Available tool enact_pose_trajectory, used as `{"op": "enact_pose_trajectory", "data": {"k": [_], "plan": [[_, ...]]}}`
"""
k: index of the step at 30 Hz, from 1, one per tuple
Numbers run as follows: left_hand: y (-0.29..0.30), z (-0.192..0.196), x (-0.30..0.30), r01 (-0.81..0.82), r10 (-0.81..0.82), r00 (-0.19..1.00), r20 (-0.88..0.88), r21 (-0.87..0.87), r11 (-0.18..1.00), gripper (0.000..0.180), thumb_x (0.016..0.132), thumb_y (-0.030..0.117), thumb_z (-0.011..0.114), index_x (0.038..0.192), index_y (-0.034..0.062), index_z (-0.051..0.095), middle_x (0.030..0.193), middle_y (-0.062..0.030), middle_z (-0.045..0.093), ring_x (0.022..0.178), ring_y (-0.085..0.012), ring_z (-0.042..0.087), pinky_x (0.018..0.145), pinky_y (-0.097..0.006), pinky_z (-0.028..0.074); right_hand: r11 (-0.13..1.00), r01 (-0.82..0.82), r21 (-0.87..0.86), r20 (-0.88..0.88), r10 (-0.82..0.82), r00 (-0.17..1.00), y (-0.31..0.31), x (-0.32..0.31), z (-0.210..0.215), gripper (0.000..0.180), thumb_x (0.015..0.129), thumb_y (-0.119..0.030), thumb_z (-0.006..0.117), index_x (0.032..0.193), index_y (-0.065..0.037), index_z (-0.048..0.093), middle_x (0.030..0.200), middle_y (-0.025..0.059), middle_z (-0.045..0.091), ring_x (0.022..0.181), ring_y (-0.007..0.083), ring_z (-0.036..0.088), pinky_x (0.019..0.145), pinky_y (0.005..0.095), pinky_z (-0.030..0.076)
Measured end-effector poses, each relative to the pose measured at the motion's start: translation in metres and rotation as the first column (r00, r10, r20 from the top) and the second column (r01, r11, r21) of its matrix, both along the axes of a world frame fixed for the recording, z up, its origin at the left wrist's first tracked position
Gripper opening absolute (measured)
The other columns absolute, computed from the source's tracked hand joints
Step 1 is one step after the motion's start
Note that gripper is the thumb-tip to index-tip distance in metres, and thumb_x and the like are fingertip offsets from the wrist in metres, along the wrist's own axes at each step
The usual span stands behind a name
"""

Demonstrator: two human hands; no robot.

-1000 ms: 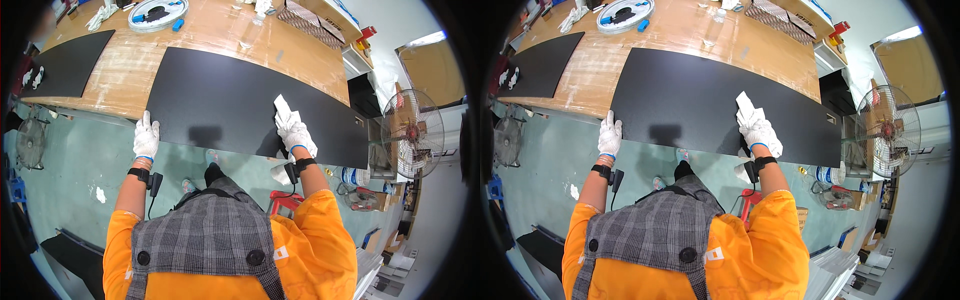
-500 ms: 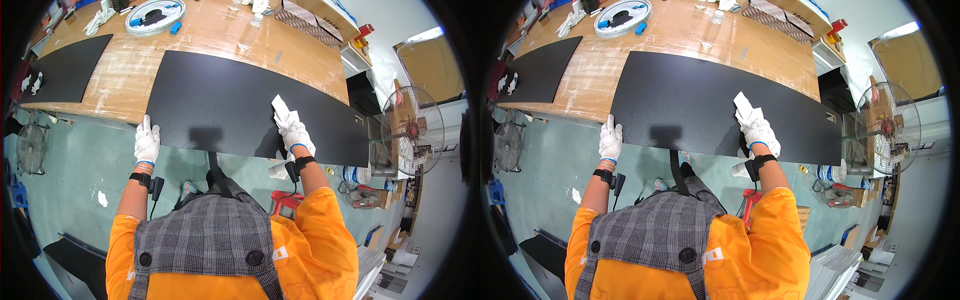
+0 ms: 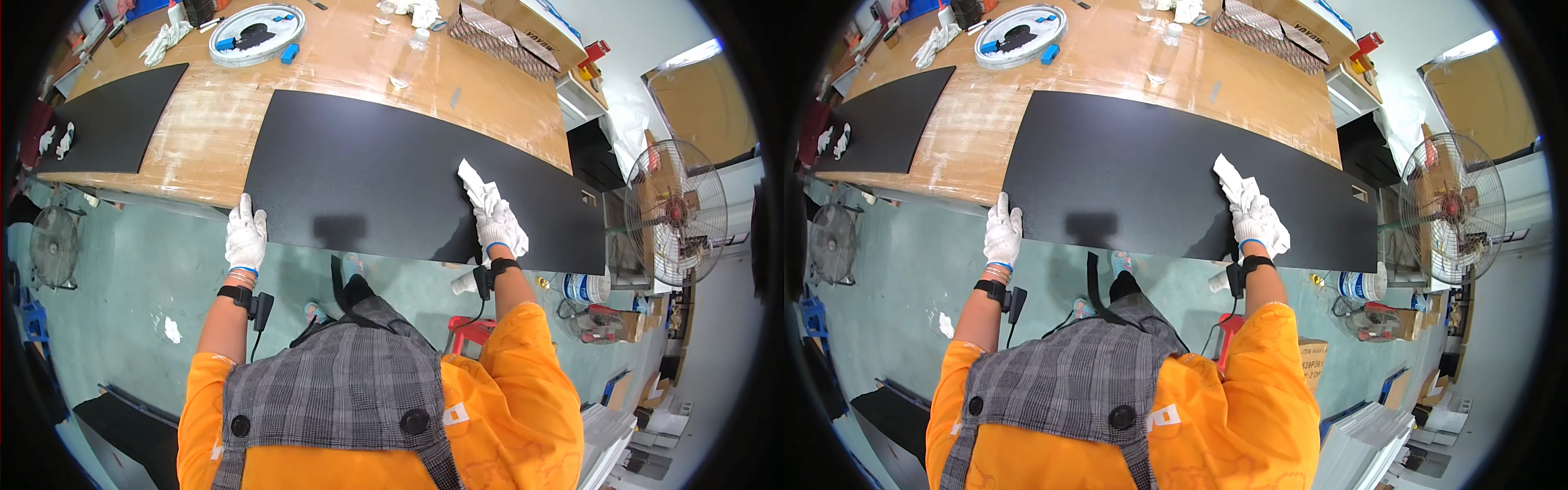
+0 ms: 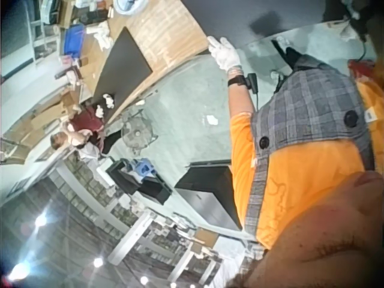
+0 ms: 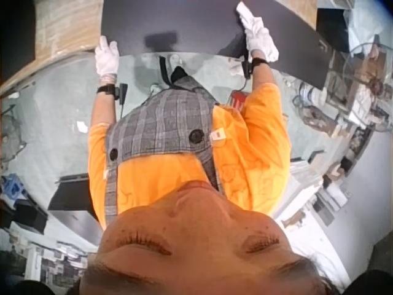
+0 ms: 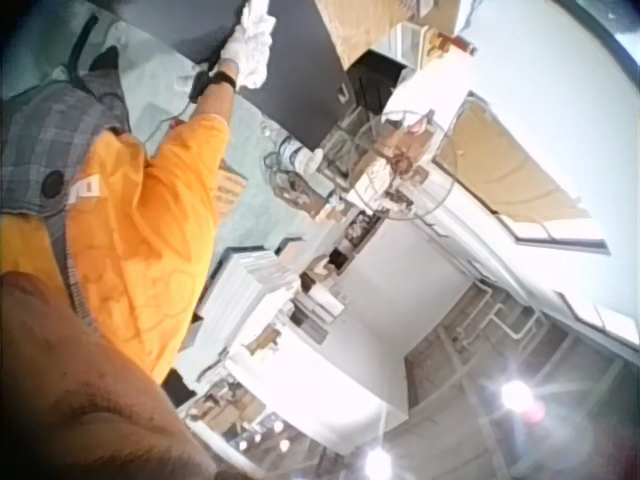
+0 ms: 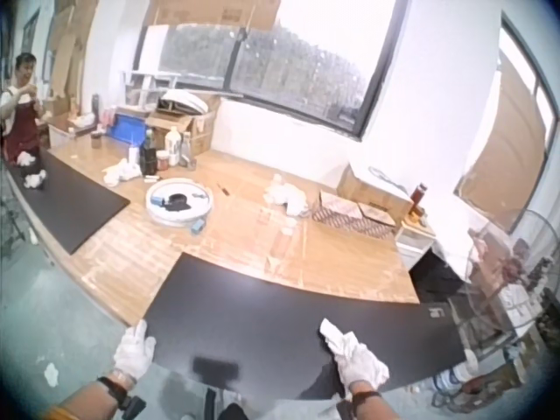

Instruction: Picking up, moving, and wiping down black furniture panels using a cloth and a sanding block in an industrial workshop.

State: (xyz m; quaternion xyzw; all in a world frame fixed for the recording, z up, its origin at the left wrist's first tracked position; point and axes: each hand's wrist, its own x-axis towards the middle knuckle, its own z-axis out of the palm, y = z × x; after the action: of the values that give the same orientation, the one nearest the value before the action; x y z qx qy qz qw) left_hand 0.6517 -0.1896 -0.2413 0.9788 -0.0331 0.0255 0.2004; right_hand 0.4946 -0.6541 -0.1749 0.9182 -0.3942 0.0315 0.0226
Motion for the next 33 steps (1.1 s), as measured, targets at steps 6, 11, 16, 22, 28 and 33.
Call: {"op": "enact_pose_trajectory", "data": {"k": [6,11,16,22,28,33], "plan": [[-0.001,0.007,-0.002,0.005,-0.006,1.000,-0.027,-0.050,0.999,0.052,0.094,0.034,0.050,0.139,0.0106,0.039,0.126,-0.0201,0.051,0.112,-0.0389,0.052,0.093,-0.045,0.045,0.777,-0.615,-0.137,0.131,0.630,0.766,0.160,0.039,0.056,0.024,0.084,-0.036,0.055,0.087,-0.014,0.065,0.081,0.0140,0.065,0.078,0.0315,0.063,0.067,0.0444,0.048],[0.005,0.002,-0.002,0.011,-0.013,0.999,-0.037,-0.036,0.999,0.051,0.096,0.034,0.046,0.141,0.0113,0.037,0.132,-0.0229,0.047,0.116,-0.0402,0.050,0.096,-0.046,0.043,0.491,-0.864,0.114,0.070,0.863,0.500,0.229,0.056,0.013,0.035,0.076,-0.035,0.061,0.107,-0.017,0.060,0.105,0.0119,0.059,0.100,0.0261,0.058,0.088,0.0469,0.042],[0.006,0.012,-0.006,-0.034,0.035,0.993,-0.108,0.009,0.999,0.051,0.096,0.034,0.046,0.141,0.0093,0.038,0.133,-0.0239,0.047,0.118,-0.0390,0.049,0.098,-0.044,0.042,0.534,-0.830,0.159,0.093,0.829,0.551,0.157,0.052,0.025,0.026,0.078,-0.039,0.059,0.091,-0.016,0.062,0.084,0.0079,0.059,0.087,0.0298,0.059,0.083,0.0433,0.044],[0.008,0.016,-0.004,0.035,-0.047,0.992,-0.117,-0.108,0.994,0.054,0.095,0.041,0.046,0.143,0.0168,0.038,0.135,-0.0184,0.047,0.123,-0.0371,0.046,0.102,-0.043,0.039,0.998,-0.063,-0.027,0.101,0.065,0.993,0.059,-0.023,0.093,0.037,0.096,-0.043,0.041,0.119,-0.020,0.057,0.087,0.0120,0.065,0.087,0.0360,0.062,0.086,0.0433,0.043],[0.018,0.018,-0.013,-0.095,0.081,0.969,-0.235,-0.047,0.994,0.056,0.094,0.043,0.046,0.145,0.0272,0.031,0.136,-0.0165,0.045,0.110,-0.0414,0.055,0.092,-0.048,0.046,0.984,-0.087,0.153,-0.281,0.128,0.951,0.106,0.026,0.048,0.055,0.085,-0.052,0.051,0.120,-0.010,0.054,0.112,0.0154,0.054,0.105,0.0324,0.052,0.084,0.0461,0.043],[0.027,0.024,-0.026,-0.120,0.099,0.964,-0.246,-0.071,0.990,0.056,0.093,0.035,0.049,0.145,0.0279,0.030,0.133,-0.0159,0.047,0.108,-0.0405,0.056,0.089,-0.048,0.047,0.408,-0.911,0.053,-0.235,0.892,0.386,0.233,0.089,0.006,0.052,0.084,-0.040,0.056,0.128,-0.012,0.050,0.127,0.0191,0.048,0.115,0.0360,0.047,0.097,0.0521,0.037]]}}
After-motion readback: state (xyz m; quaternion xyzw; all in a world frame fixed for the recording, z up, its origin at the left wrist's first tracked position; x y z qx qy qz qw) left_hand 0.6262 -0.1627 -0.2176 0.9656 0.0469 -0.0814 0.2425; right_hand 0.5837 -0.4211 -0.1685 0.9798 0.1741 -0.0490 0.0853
